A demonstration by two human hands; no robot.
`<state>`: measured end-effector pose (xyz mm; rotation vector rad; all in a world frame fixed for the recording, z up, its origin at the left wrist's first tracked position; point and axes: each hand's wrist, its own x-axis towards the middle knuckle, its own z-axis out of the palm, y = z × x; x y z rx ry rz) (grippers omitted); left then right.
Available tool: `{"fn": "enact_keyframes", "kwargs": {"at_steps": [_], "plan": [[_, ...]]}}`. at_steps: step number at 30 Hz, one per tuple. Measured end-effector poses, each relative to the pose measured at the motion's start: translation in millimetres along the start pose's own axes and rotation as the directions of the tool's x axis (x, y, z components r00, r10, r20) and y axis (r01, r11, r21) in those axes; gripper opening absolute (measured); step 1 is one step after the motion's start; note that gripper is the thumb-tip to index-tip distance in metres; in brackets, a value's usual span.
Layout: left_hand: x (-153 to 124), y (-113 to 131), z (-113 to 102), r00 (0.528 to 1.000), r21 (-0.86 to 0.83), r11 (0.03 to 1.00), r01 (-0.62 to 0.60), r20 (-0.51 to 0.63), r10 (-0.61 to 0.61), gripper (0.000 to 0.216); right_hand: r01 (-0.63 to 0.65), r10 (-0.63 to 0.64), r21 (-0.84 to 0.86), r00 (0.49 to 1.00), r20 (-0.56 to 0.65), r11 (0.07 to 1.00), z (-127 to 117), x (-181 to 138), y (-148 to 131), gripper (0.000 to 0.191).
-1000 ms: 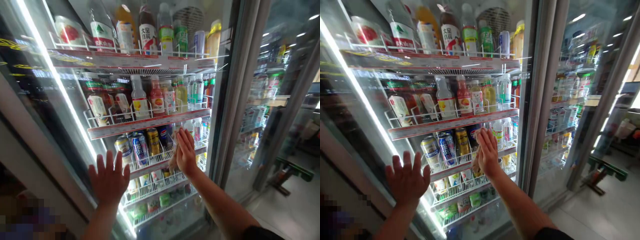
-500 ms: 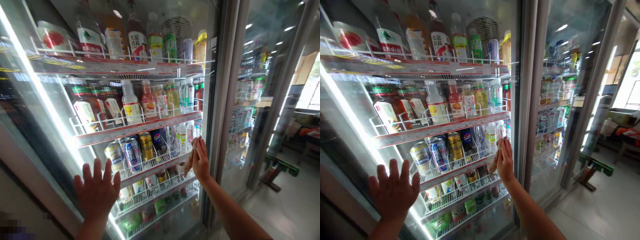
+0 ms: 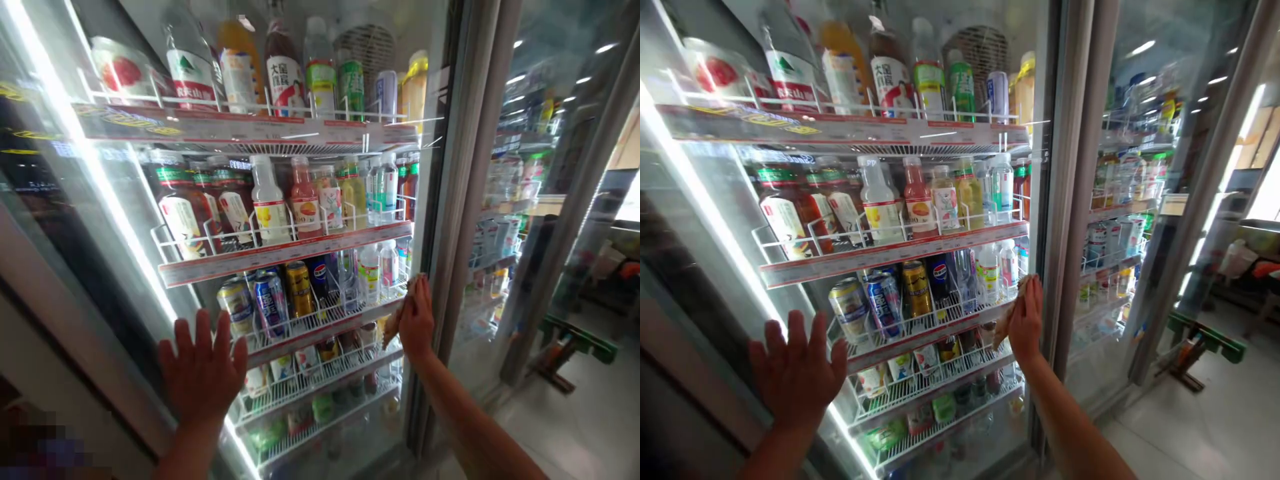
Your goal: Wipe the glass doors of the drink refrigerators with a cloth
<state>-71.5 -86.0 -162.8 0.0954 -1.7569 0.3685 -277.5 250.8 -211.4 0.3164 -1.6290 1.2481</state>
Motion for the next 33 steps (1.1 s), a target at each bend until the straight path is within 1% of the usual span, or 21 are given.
{"fn": "enact_keyframes", "kwargs": {"at_steps": [2, 4, 5, 7, 9, 10, 12, 13, 17, 19, 20, 23, 24, 25, 26, 28, 29, 30, 31, 32, 33], "plan": [[1, 1, 0, 1.0, 0.007, 1.0, -0.006, -0.01, 0.007, 0.074, 0.05, -0.05, 0.014, 0.998, -0.033, 0.999, 5, 16, -13, 0.049], [1, 1, 0, 1.0, 0.012, 1.0, -0.008, -0.013, 0.008, 0.073, 0.141, -0.139, 0.038, 0.99, -0.036, 0.989, 11, 24, -27, 0.05], [1, 1, 1, 1.0, 0.013, 1.0, -0.006, -0.011, 0.007, 0.073, 0.19, -0.189, 0.051, 0.982, -0.024, 0.981, 15, 22, -34, 0.051], [1, 1, 2, 1.0, 0.015, 1.0, -0.005, -0.005, 0.005, 0.073, 0.296, -0.299, 0.085, 0.954, 0.028, 0.952, 20, 1, -46, 0.056], [1, 1, 1, 1.0, 0.014, 1.0, -0.007, -0.002, 0.007, 0.073, 0.414, -0.431, 0.14, 0.893, 0.129, 0.899, 25, -27, -57, 0.062], [1, 2, 1, 1.0, 0.013, 1.0, -0.007, -0.003, 0.007, 0.072, 0.474, -0.502, 0.176, 0.846, 0.182, 0.863, 27, -38, -63, 0.064], [1, 2, -1, 1.0, 0.009, 1.0, -0.007, -0.007, 0.007, 0.072, 0.539, -0.58, 0.223, 0.783, 0.224, 0.812, 31, -44, -75, 0.067], [2, 3, -2, 1.0, 0.006, 1.0, -0.008, -0.007, 0.008, 0.072, 0.544, -0.588, 0.233, 0.779, 0.217, 0.806, 33, -39, -83, 0.068], [2, 3, -3, 1.0, -0.024, 1.0, 0.002, -0.007, -0.002, 0.072, 0.493, -0.532, 0.25, 0.837, 0.123, 0.833, 46, -7, -113, 0.073], [1, 3, -2, 1.0, -0.054, 0.998, 0.021, -0.001, -0.021, 0.071, 0.499, -0.543, 0.272, 0.832, 0.114, 0.823, 50, -12, -124, 0.072], [1, 3, -2, 1.0, -0.066, 0.997, 0.029, 0.003, -0.029, 0.071, 0.526, -0.576, 0.286, 0.806, 0.133, 0.801, 51, -21, -128, 0.07], [0, 3, -2, 0.999, -0.061, 0.997, 0.035, 0.022, -0.034, 0.073, 0.637, -0.712, 0.319, 0.645, 0.277, 0.702, 51, -47, -140, 0.068], [0, 4, -2, 0.999, -0.05, 0.998, 0.032, 0.021, -0.031, 0.073, 0.655, -0.728, 0.318, 0.611, 0.312, 0.686, 51, -50, -145, 0.067], [0, 4, -3, 1.0, -0.04, 0.999, 0.028, 0.015, -0.028, 0.072, 0.654, -0.724, 0.311, 0.61, 0.322, 0.689, 52, -49, -150, 0.068], [0, 4, -3, 1.0, -0.034, 0.999, 0.027, 0.012, -0.026, 0.072, 0.637, -0.704, 0.301, 0.642, 0.303, 0.71, 54, -44, -156, 0.069], [-1, 3, -2, 1.0, -0.026, 0.999, 0.025, 0.006, -0.025, 0.072, 0.585, -0.649, 0.294, 0.729, 0.218, 0.756, 60, -32, -168, 0.07], [-2, 3, -2, 1.0, -0.02, 1.0, 0.022, 0.004, -0.022, 0.072, 0.57, -0.633, 0.299, 0.752, 0.186, 0.765, 63, -28, -172, 0.07], [-2, 3, -2, 1.0, -0.011, 1.0, 0.021, -0.001, -0.021, 0.072, 0.564, -0.628, 0.308, 0.757, 0.178, 0.766, 65, -28, -176, 0.069], [-2, 3, -1, 1.0, -0.002, 1.0, 0.023, -0.003, -0.023, 0.072, 0.575, -0.647, 0.324, 0.739, 0.19, 0.752, 67, -32, -178, 0.068], [-2, 3, -1, 1.0, 0.003, 1.0, 0.026, -0.003, -0.026, 0.073, 0.602, -0.685, 0.347, 0.696, 0.215, 0.719, 68, -38, -180, 0.066], [-2, 3, -1, 0.999, 0.002, 0.999, 0.032, 0.001, -0.032, 0.072, 0.634, -0.731, 0.373, 0.635, 0.249, 0.678, 68, -46, -181, 0.063]]}}
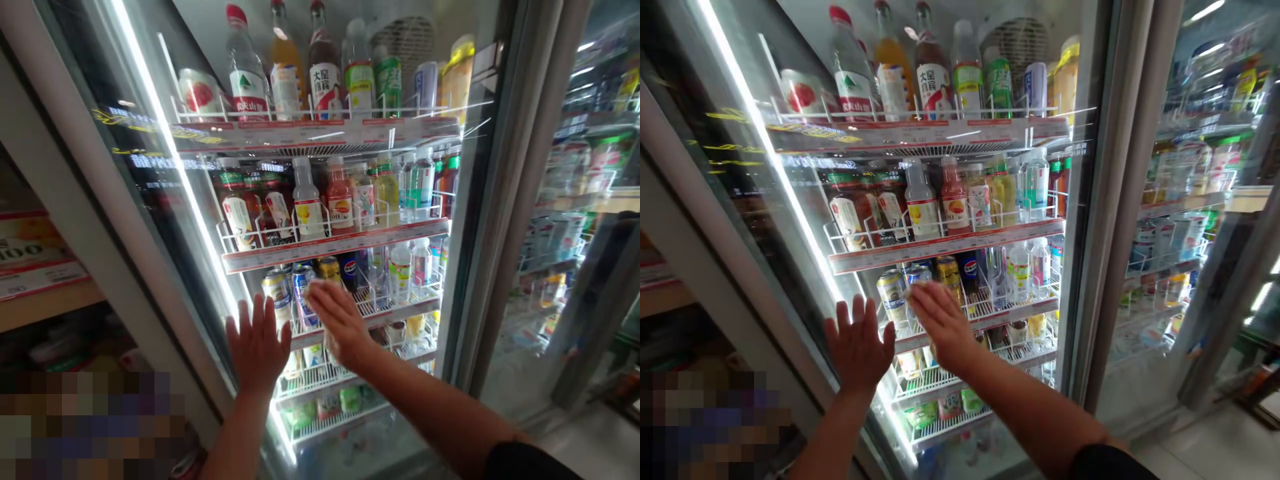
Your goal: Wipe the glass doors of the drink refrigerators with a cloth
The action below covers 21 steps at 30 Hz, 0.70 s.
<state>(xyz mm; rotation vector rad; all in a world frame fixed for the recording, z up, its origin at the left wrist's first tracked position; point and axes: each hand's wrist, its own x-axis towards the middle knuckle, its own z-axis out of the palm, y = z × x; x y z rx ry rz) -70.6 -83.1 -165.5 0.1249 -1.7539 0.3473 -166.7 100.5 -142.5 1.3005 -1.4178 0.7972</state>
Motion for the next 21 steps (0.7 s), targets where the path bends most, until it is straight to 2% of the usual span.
{"fn": "enact_keyframes", "kwargs": {"at_steps": [2, 4, 7, 9, 13, 15, 19, 21], "plan": [[0, 0, 0, 1.0, -0.013, 1.0, 0.012, 0.009, -0.012, 0.071, 0.099, -0.101, 0.022, 0.99, 0.099, 0.995, 6, -6, -11, 0.057], [0, 0, -1, 1.0, -0.015, 1.0, 0.011, 0.008, -0.011, 0.07, 0.109, -0.109, 0.009, 0.985, 0.13, 0.994, 10, -2, -16, 0.056], [-1, 0, 0, 1.0, -0.001, 1.0, 0.007, -0.006, -0.007, 0.073, -0.011, 0.014, -0.047, 0.999, 0.053, 0.999, 13, 20, -15, 0.062], [-2, -1, 1, 1.0, -0.014, 1.0, 0.014, -0.013, -0.014, 0.073, -0.051, 0.051, -0.058, 0.999, -0.005, 0.997, 17, 31, -14, 0.06], [-2, -2, 0, 0.999, -0.035, 0.999, -0.02, -0.04, 0.018, 0.068, 0.128, -0.126, -0.031, 0.99, 0.067, 0.991, 23, 37, -22, 0.048], [-2, -1, 0, 0.999, -0.015, 1.0, -0.024, -0.044, 0.023, 0.068, 0.165, -0.161, -0.032, 0.982, 0.102, 0.986, 22, 40, -23, 0.047], [-1, -1, -1, 0.999, 0.0, 1.0, 0.007, -0.031, -0.007, 0.072, 0.015, -0.014, -0.088, 1.0, 0.019, 0.996, 13, 50, -13, 0.056], [-2, -2, 0, 0.999, 0.002, 1.0, 0.007, -0.036, -0.007, 0.073, -0.022, 0.022, -0.098, 1.0, 0.0, 0.995, 10, 45, -8, 0.058]]}}
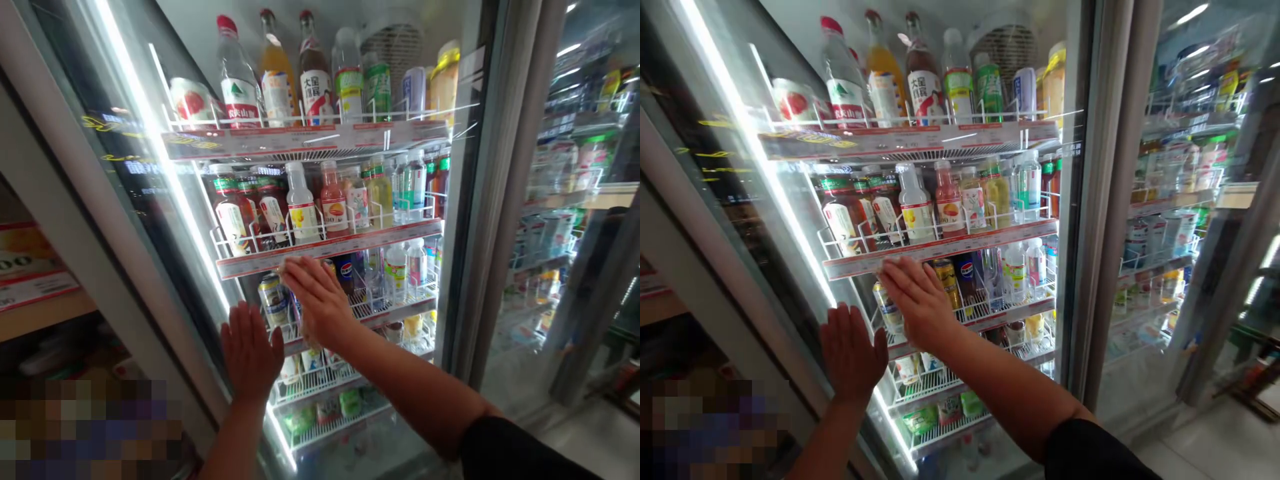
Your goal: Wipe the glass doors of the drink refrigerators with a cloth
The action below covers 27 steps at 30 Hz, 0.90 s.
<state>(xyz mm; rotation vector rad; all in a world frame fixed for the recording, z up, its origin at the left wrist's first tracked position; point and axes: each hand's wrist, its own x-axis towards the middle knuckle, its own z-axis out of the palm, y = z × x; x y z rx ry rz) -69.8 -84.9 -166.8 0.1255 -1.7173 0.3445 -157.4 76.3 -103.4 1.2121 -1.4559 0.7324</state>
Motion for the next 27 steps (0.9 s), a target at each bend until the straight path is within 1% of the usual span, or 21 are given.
{"fn": "enact_keyframes", "kwargs": {"at_steps": [1, 4, 5, 6, 8, 10, 11, 12, 15, 16, 17, 19, 21, 22, 24, 27], "plan": [[-1, -1, 1, 1.0, 0.001, 1.0, 0.003, 0.002, -0.003, 0.073, 0.02, -0.02, 0.002, 1.0, 0.014, 1.0, -1, -5, 2, 0.059], [-3, -3, 2, 1.0, 0.003, 1.0, 0.022, 0.011, -0.022, 0.074, 0.148, -0.15, 0.026, 0.984, 0.1, 0.989, -9, -22, 9, 0.057], [-4, -3, 3, 1.0, 0.002, 1.0, 0.028, 0.014, -0.028, 0.074, 0.154, -0.156, 0.026, 0.982, 0.106, 0.988, -13, -24, 13, 0.057], [-4, -3, 3, 0.999, 0.001, 1.0, 0.031, 0.015, -0.031, 0.074, 0.129, -0.13, 0.019, 0.987, 0.09, 0.991, -17, -25, 19, 0.057], [-5, -3, 4, 0.999, -0.005, 1.0, 0.031, 0.013, -0.031, 0.073, 0.011, -0.011, -0.006, 1.0, -0.003, 1.0, -26, -23, 31, 0.059], [-4, -3, 4, 1.0, -0.019, 0.999, 0.03, 0.008, -0.03, 0.074, -0.089, 0.087, -0.016, 0.991, -0.102, 0.996, -34, -23, 42, 0.063], [-4, -3, 5, 0.999, -0.026, 0.999, 0.032, 0.007, -0.032, 0.075, -0.109, 0.106, -0.018, 0.987, -0.121, 0.994, -36, -26, 46, 0.065], [-3, -3, 5, 0.999, -0.034, 0.999, 0.034, 0.006, -0.034, 0.076, -0.102, 0.099, -0.02, 0.988, -0.114, 0.995, -38, -30, 49, 0.066], [-4, -4, 5, 0.999, -0.054, 0.998, 0.039, 0.005, -0.039, 0.077, -0.018, 0.018, -0.028, 1.0, 0.006, 0.999, -45, -43, 59, 0.069], [-4, -5, 5, 0.999, -0.057, 0.998, 0.04, 0.008, -0.039, 0.078, -0.012, 0.013, -0.033, 1.0, 0.025, 0.999, -49, -45, 63, 0.07], [-5, -5, 6, 0.999, -0.058, 0.998, 0.04, 0.009, -0.04, 0.078, -0.031, 0.032, -0.041, 0.999, 0.014, 0.999, -52, -46, 68, 0.071], [-5, -5, 6, 0.999, -0.054, 0.998, 0.044, 0.016, -0.043, 0.078, -0.121, 0.117, -0.056, 0.99, -0.078, 0.991, -59, -46, 80, 0.072], [-5, -5, 6, 0.999, -0.05, 0.998, 0.042, 0.013, -0.042, 0.077, -0.206, 0.194, -0.055, 0.966, -0.168, 0.977, -63, -49, 89, 0.072], [-5, -5, 5, 0.999, -0.05, 0.998, 0.045, 0.015, -0.044, 0.077, -0.231, 0.218, -0.052, 0.957, -0.192, 0.972, -64, -53, 93, 0.072], [-5, -5, 5, 0.998, -0.049, 0.997, 0.056, 0.014, -0.055, 0.077, -0.24, 0.227, -0.045, 0.955, -0.192, 0.97, -65, -67, 96, 0.071], [-4, -5, 5, 0.999, -0.032, 0.998, 0.049, 0.008, -0.049, 0.076, -0.189, 0.181, -0.061, 0.976, -0.12, 0.98, -69, -88, 105, 0.068]]}}
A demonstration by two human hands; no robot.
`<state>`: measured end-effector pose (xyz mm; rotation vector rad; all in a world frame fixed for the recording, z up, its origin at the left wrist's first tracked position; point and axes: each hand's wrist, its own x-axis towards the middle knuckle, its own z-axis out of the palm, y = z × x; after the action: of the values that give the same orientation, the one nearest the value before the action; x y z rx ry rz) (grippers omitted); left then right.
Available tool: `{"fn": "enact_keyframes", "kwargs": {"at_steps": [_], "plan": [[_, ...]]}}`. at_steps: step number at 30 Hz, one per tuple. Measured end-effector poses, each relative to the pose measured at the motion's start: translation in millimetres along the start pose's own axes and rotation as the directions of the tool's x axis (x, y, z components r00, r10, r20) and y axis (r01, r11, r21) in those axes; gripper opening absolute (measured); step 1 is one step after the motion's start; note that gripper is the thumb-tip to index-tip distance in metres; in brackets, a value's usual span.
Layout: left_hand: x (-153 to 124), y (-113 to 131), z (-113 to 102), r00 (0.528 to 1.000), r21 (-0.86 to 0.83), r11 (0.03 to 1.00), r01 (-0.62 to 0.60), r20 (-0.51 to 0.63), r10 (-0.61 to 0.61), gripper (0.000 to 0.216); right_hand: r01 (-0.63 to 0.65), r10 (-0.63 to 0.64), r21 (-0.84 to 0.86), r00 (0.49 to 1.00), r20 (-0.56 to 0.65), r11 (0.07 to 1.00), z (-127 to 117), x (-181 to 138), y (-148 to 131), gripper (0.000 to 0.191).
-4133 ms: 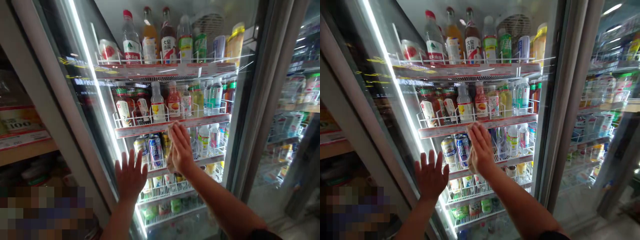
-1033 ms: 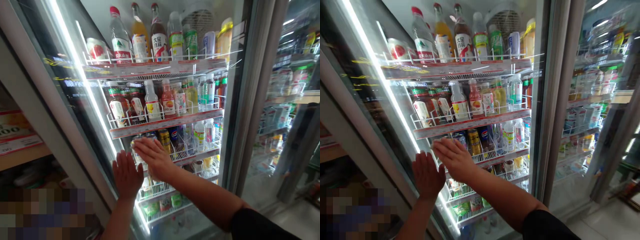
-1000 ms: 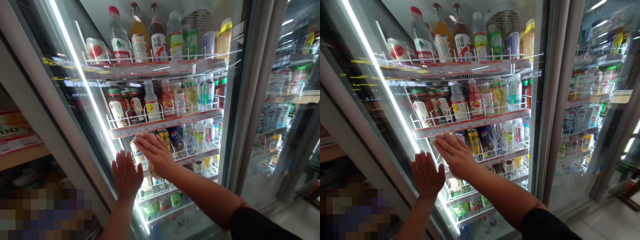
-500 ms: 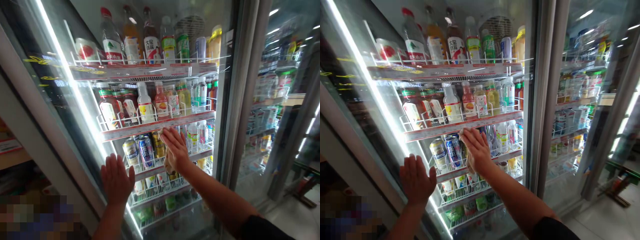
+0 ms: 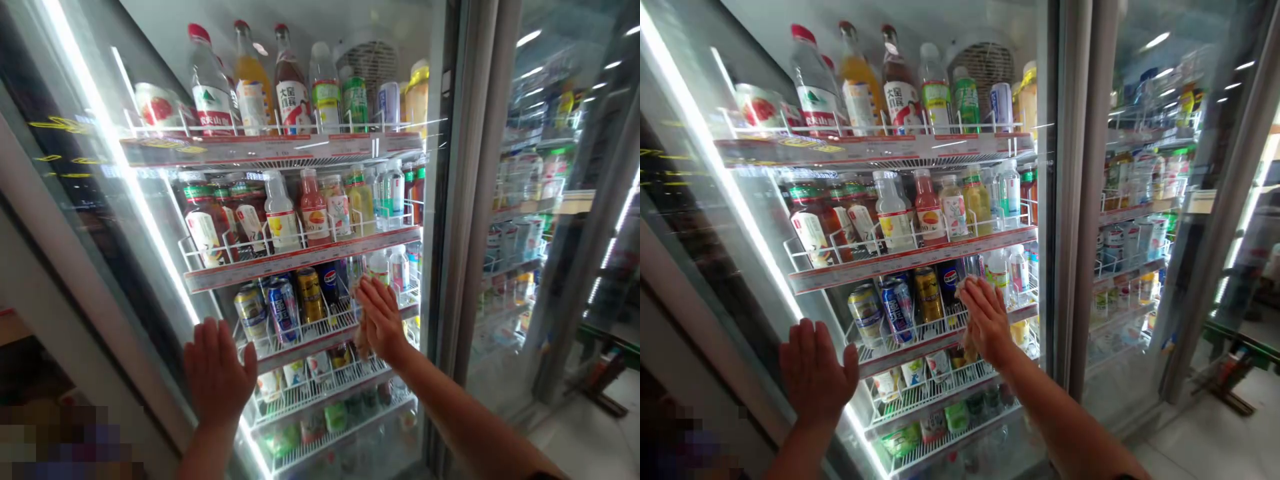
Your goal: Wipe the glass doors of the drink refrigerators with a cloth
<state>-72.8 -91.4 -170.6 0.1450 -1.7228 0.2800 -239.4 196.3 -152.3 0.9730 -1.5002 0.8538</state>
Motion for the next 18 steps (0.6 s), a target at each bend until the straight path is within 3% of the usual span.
{"fn": "enact_keyframes", "kwargs": {"at_steps": [2, 6, 12, 16, 18], "plan": [[1, 0, 0, 1.0, 0.013, 1.0, -0.017, -0.003, 0.017, 0.076, -0.02, 0.019, -0.028, 0.999, -0.035, 0.999, -7, 1, 14, 0.065], [2, 1, 0, 1.0, 0.006, 1.0, -0.007, 0.001, 0.007, 0.077, -0.17, 0.155, -0.045, 0.959, -0.236, 0.985, -21, 15, 40, 0.057], [0, -1, 0, 1.0, -0.011, 1.0, -0.015, -0.005, 0.015, 0.077, -0.157, 0.139, -0.074, 0.968, -0.208, 0.985, -29, 9, 63, 0.055], [2, 0, -1, 0.999, 0.004, 0.999, -0.039, -0.024, 0.039, 0.077, -0.295, 0.25, -0.071, 0.895, -0.371, 0.953, -33, 34, 79, 0.05], [3, 2, -1, 0.999, 0.006, 0.999, -0.032, -0.031, 0.033, 0.076, -0.284, 0.235, -0.075, 0.893, -0.383, 0.956, -29, 47, 70, 0.053]]}}
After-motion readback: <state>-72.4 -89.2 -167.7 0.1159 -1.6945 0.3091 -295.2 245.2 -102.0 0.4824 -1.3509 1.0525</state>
